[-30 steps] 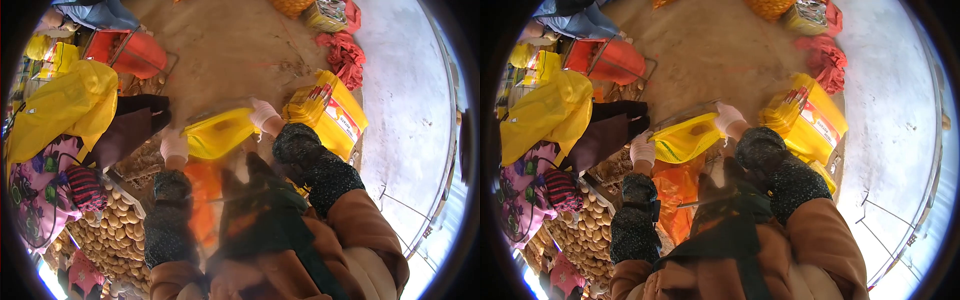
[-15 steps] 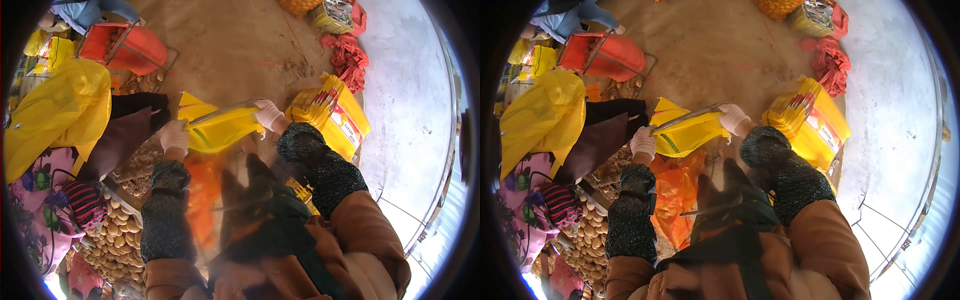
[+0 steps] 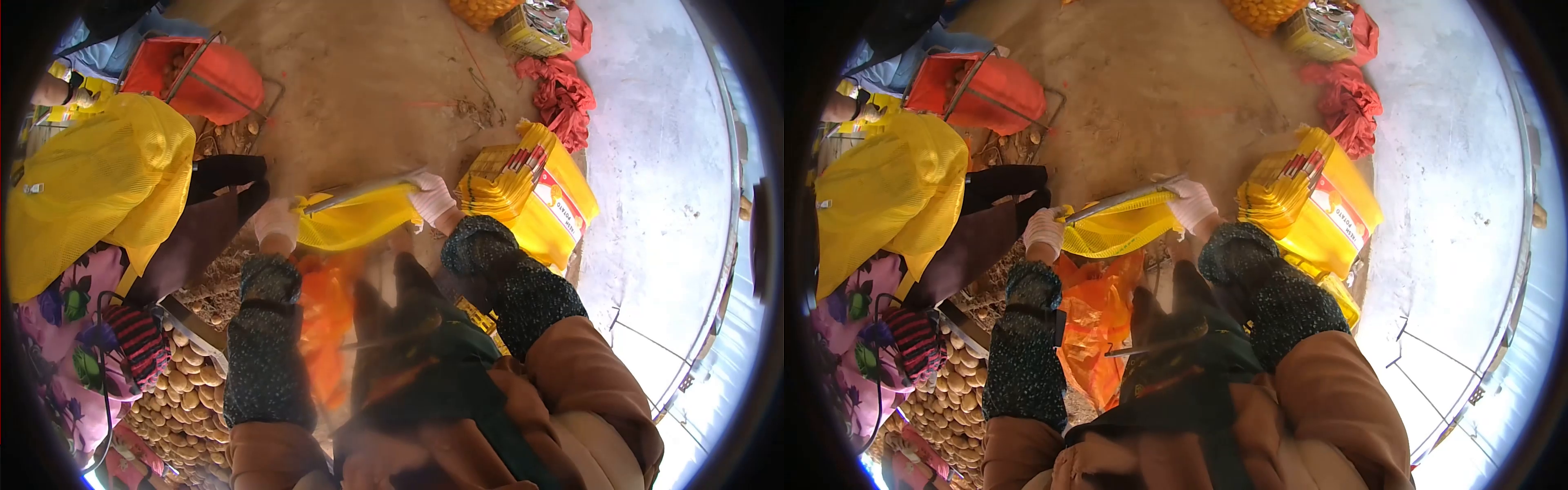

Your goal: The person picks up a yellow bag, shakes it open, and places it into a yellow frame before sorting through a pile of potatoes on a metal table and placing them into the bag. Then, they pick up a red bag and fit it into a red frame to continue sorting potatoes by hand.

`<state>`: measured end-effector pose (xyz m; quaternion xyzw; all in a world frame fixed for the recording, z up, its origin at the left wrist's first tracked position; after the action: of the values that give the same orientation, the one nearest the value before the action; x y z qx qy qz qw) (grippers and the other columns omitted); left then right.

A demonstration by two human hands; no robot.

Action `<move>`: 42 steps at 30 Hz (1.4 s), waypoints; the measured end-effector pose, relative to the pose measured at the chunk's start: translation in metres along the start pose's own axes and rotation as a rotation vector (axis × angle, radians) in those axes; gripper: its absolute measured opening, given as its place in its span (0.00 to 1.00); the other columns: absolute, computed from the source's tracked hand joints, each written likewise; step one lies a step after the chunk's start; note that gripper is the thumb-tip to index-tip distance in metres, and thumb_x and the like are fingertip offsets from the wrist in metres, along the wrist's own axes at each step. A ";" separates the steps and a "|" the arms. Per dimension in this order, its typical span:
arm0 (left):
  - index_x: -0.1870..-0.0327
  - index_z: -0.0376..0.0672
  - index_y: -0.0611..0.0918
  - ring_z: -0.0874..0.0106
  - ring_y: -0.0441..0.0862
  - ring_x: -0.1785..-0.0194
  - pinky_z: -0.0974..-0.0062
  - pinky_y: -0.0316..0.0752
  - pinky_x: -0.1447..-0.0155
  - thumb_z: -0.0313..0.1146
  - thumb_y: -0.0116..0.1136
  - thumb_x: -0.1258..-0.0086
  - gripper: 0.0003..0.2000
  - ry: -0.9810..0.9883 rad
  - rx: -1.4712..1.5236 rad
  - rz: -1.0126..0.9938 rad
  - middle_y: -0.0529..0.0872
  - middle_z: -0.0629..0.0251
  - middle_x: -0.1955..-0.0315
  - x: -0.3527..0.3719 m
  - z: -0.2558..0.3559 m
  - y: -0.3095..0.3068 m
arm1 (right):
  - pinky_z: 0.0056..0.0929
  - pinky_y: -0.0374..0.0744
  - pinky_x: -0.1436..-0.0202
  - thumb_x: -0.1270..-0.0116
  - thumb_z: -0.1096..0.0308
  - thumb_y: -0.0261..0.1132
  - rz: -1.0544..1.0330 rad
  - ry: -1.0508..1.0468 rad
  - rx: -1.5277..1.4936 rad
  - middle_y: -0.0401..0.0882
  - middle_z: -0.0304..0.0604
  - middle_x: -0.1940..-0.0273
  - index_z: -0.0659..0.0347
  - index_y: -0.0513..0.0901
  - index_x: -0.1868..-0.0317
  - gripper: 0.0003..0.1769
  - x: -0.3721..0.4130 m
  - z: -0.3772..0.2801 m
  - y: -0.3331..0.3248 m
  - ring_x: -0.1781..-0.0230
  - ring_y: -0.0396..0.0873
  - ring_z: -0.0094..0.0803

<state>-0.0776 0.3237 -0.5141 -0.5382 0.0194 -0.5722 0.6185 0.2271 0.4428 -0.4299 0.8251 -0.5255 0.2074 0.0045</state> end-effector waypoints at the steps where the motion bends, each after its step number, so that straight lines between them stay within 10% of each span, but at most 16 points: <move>1: 0.50 0.57 0.88 0.57 0.82 0.47 0.64 0.75 0.43 0.34 0.58 0.35 0.15 -0.019 0.020 -0.021 0.86 0.59 0.52 0.002 -0.003 0.002 | 0.27 0.81 0.54 0.37 0.79 0.65 -0.010 -0.015 -0.039 0.88 0.46 0.56 0.66 0.86 0.52 0.12 0.001 0.005 0.000 0.57 0.84 0.32; 12: 0.52 0.46 0.88 0.62 0.87 0.60 0.65 0.81 0.56 0.33 0.64 0.37 0.13 0.213 -0.275 0.292 0.90 0.58 0.63 0.026 0.012 -0.015 | 0.31 0.81 0.57 0.38 0.76 0.64 -0.046 0.150 0.173 0.87 0.48 0.63 0.68 0.86 0.53 0.13 -0.021 0.037 0.006 0.64 0.84 0.36; 22: 0.25 0.42 0.65 0.52 0.78 0.38 0.59 0.77 0.40 0.29 0.59 0.29 0.30 -0.039 0.024 -0.018 0.74 0.47 0.33 0.108 -0.034 0.054 | 0.44 0.74 0.38 0.47 0.66 0.68 -0.080 0.329 0.803 0.77 0.64 0.42 0.64 0.76 0.38 0.33 0.080 0.055 -0.014 0.39 0.75 0.54; 32: 0.41 0.42 0.80 0.49 0.80 0.43 0.58 0.73 0.40 0.43 0.56 0.34 0.23 -0.200 0.227 -0.205 0.84 0.46 0.48 0.195 -0.070 0.053 | 0.40 0.76 0.42 0.44 0.59 0.70 -0.372 0.309 0.695 0.82 0.59 0.49 0.64 0.76 0.39 0.33 0.158 0.139 0.013 0.45 0.80 0.53; 42: 0.44 0.44 0.81 0.48 0.80 0.44 0.55 0.73 0.41 0.47 0.53 0.33 0.22 -0.046 0.110 -0.133 0.84 0.47 0.50 0.244 -0.059 0.043 | 0.43 0.73 0.36 0.43 0.57 0.68 -0.261 0.378 0.772 0.76 0.63 0.41 0.64 0.70 0.34 0.38 0.226 0.011 0.016 0.37 0.73 0.57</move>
<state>-0.0018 0.0982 -0.4234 -0.5165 -0.0620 -0.5995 0.6083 0.2988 0.2378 -0.3651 0.7734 -0.2909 0.5332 -0.1816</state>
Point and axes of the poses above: each hand's wrist, its own x-axis away from the middle knuckle, its own y-axis out of the palm, z = x × y, the point moved 9 cm from there along -x, towards the middle knuckle
